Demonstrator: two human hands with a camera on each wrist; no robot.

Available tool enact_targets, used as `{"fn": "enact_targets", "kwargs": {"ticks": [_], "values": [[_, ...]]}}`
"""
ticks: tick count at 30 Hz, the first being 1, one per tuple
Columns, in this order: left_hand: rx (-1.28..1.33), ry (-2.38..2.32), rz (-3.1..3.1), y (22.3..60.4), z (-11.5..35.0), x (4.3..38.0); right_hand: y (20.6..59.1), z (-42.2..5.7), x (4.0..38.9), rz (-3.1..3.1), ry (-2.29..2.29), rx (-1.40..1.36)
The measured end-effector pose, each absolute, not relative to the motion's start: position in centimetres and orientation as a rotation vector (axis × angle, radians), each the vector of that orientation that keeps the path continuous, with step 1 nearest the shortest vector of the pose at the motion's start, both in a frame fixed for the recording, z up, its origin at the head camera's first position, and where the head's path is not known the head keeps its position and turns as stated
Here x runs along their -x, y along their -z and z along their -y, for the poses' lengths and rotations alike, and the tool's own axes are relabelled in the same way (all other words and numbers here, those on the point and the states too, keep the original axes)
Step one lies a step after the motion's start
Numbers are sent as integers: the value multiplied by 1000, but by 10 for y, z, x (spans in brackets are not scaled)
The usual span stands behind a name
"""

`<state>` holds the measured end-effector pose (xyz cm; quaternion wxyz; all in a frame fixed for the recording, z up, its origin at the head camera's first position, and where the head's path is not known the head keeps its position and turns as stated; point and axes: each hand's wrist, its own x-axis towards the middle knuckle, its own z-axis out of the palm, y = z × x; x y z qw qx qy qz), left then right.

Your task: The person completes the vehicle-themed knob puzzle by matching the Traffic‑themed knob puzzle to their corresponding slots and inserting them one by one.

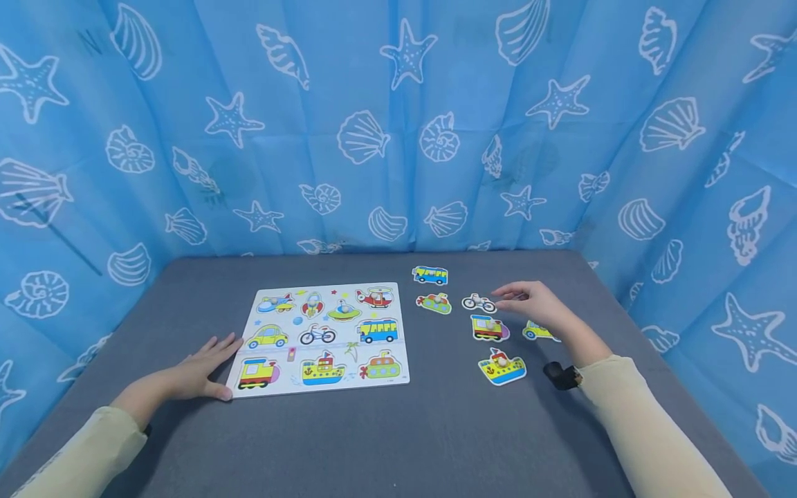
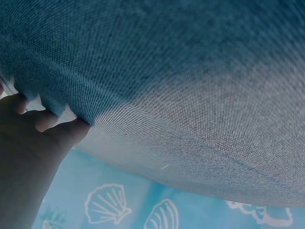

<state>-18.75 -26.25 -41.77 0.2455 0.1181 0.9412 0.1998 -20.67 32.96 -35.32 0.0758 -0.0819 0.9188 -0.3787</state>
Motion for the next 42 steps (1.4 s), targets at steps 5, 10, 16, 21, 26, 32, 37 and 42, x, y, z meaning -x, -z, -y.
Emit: {"fn": "enact_targets", "kwargs": {"ticks": [5,10,16,21,26,32,37,42], "values": [[-323,-549,-2574,422,265,190,358,-346,197,-2770,1135,207],[-342,-567,-2597,431,269,193,363,-361,190,-2771,1145,152],[-338,-578,-2600,429,268,191,369,-377,184,-2750,1113,64],[-334,-568,-2599,423,265,189,375,-390,184,-2714,1107,26],[-329,-558,-2607,427,265,191,381,-401,188,-2655,1081,-16],[-316,-535,-2604,426,264,192,389,-414,194,-2616,1062,-40],[-336,-526,-2591,421,263,191,394,-426,202,-2580,1044,-34],[-317,-504,-2583,419,262,190,397,-432,211,-2522,1022,-46]]}}
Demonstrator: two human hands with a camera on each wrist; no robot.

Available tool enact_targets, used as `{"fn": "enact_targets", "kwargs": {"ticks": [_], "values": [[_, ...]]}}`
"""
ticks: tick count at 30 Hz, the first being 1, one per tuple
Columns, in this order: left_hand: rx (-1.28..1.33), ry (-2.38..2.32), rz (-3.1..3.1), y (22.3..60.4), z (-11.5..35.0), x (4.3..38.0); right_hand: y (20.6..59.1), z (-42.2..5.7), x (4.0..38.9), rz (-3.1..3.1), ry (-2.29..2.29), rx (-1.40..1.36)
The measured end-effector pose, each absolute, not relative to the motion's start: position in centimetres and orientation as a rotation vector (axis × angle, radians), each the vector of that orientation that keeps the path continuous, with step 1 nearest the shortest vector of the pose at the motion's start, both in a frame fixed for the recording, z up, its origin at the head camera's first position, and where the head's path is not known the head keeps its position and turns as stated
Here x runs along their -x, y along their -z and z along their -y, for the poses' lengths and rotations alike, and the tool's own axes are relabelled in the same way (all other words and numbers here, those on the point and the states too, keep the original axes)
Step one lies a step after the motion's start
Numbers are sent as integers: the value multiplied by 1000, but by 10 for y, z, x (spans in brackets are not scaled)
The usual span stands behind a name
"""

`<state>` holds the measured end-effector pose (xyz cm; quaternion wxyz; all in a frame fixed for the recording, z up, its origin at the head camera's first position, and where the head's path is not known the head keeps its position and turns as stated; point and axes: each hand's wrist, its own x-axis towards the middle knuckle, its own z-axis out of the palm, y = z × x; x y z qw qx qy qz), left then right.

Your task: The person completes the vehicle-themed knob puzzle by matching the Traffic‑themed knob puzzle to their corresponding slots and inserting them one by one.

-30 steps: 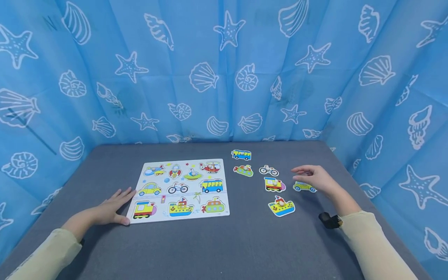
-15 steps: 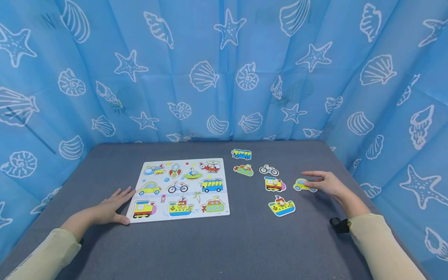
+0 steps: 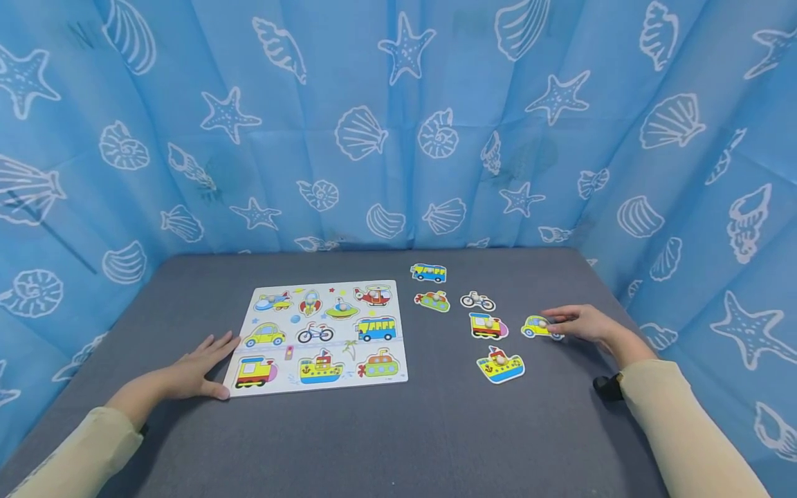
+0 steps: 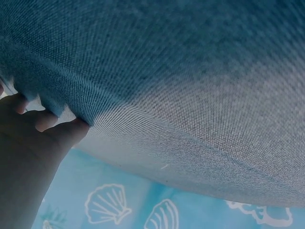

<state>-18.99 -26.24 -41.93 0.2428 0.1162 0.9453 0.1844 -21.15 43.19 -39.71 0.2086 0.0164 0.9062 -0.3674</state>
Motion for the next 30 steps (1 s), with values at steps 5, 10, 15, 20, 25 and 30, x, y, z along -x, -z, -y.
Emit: {"fn": "enact_targets", "kwargs": {"ticks": [5,10,15,20,25,30], "values": [[-336,-510,-2594,422,264,192,397,-436,218,-2453,1002,-49],[-374,-538,-2591,423,265,192,398,-438,223,-2438,1010,-22],[-357,-536,-2585,415,261,186,403,-437,226,-2510,988,8],[-338,-500,-2604,413,257,183,407,-435,229,-2551,970,-24],[-332,-513,-2601,412,257,183,406,-433,232,-2552,976,-65],[-337,-528,-2600,410,258,182,405,-428,234,-2518,1007,-93]]}}
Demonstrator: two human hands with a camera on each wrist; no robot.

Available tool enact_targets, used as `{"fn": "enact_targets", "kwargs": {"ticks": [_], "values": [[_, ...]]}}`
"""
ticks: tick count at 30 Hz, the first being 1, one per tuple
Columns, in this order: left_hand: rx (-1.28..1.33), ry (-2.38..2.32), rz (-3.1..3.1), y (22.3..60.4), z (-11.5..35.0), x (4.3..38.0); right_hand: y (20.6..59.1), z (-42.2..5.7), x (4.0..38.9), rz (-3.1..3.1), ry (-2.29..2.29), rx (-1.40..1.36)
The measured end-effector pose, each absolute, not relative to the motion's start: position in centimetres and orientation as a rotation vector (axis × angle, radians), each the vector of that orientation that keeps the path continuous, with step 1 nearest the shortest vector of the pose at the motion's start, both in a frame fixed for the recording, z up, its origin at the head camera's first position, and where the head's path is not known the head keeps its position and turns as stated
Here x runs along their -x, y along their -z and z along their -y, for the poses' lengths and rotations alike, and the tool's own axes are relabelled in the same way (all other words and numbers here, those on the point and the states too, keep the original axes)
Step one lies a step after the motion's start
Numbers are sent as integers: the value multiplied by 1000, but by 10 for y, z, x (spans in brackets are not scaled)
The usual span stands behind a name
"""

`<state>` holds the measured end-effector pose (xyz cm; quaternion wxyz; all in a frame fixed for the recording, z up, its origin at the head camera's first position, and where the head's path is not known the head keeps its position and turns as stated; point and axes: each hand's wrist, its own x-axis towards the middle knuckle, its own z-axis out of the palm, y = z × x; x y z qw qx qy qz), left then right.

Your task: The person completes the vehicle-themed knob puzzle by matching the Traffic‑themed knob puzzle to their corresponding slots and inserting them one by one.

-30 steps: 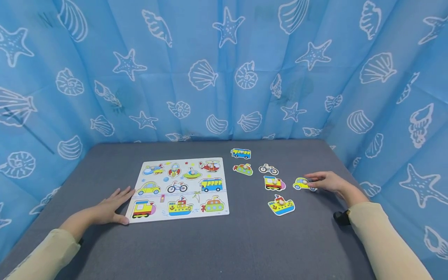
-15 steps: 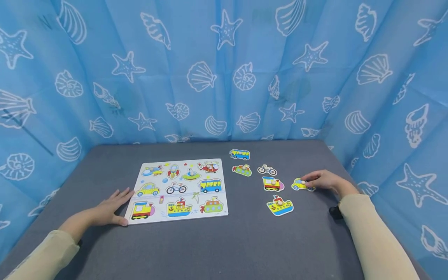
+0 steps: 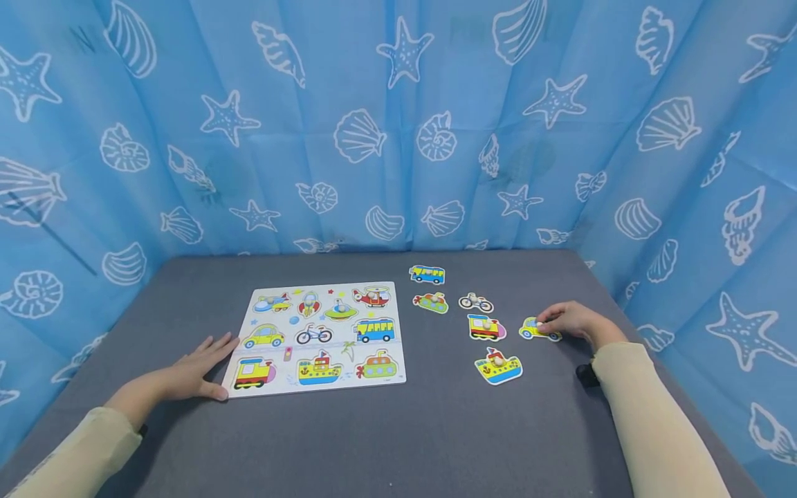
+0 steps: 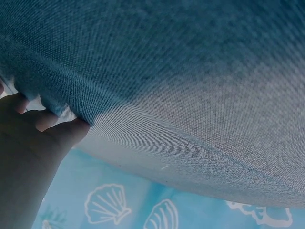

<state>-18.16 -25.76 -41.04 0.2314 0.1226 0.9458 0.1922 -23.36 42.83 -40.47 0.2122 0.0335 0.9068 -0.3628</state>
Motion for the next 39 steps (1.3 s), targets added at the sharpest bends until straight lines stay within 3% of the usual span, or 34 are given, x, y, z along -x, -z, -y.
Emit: {"fn": "enact_targets", "kwargs": {"ticks": [17,30,39], "values": [[-355,-523,-2605,414,259,182,401,-428,224,-2549,1090,-142],[-335,-518,-2586,417,263,186,377,-395,201,-2618,1126,-192],[-355,-505,-2609,413,259,183,369,-362,195,-2660,1154,-67]]}}
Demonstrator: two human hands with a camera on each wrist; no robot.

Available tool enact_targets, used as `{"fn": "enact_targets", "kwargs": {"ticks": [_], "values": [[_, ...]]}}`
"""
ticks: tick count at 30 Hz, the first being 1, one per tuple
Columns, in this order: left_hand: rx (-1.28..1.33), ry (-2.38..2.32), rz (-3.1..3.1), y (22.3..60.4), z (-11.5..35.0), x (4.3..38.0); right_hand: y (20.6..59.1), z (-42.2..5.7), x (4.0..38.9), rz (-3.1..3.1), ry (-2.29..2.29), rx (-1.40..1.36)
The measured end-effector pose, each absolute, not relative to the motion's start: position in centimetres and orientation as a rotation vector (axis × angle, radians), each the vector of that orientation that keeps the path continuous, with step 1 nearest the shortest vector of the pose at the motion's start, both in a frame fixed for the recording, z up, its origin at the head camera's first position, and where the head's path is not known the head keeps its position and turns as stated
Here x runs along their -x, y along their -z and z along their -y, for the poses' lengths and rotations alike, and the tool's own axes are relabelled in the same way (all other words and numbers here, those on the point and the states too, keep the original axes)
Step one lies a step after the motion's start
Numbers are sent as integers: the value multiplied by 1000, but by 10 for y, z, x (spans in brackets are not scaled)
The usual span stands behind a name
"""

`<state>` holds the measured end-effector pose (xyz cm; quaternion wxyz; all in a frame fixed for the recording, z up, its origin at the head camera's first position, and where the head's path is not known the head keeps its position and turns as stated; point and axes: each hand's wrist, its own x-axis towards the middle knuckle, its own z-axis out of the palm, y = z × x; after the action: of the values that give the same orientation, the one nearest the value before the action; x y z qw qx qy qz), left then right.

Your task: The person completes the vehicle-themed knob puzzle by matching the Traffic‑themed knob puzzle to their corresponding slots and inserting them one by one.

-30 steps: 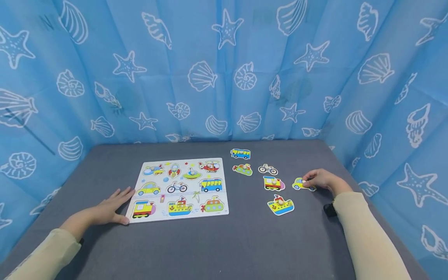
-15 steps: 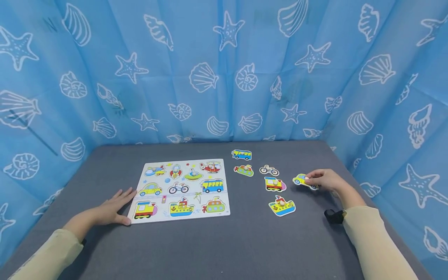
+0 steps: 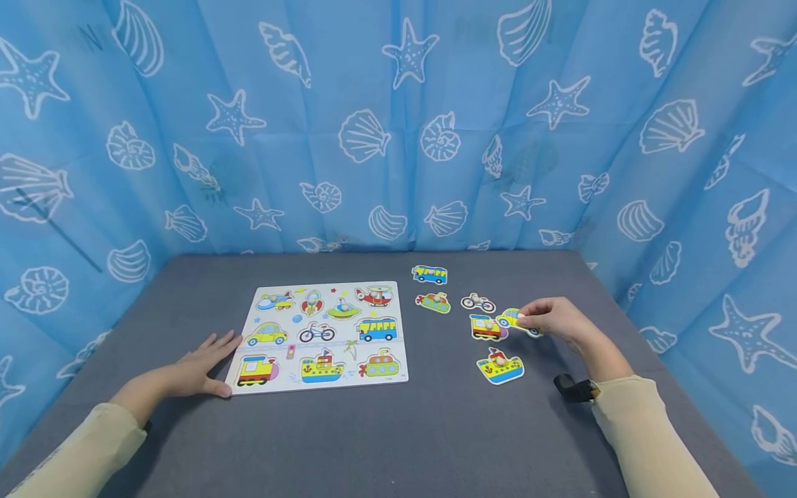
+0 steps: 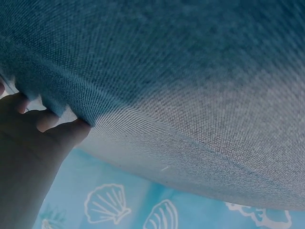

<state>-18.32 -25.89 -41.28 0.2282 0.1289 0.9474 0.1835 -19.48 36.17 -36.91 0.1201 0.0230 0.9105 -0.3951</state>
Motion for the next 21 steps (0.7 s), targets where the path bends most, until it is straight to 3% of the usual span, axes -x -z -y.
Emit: {"fn": "enact_targets", "kwargs": {"ticks": [21], "values": [[-314,-486,-2602,411,257,183,366,-297,203,-2573,1289,94]]}}
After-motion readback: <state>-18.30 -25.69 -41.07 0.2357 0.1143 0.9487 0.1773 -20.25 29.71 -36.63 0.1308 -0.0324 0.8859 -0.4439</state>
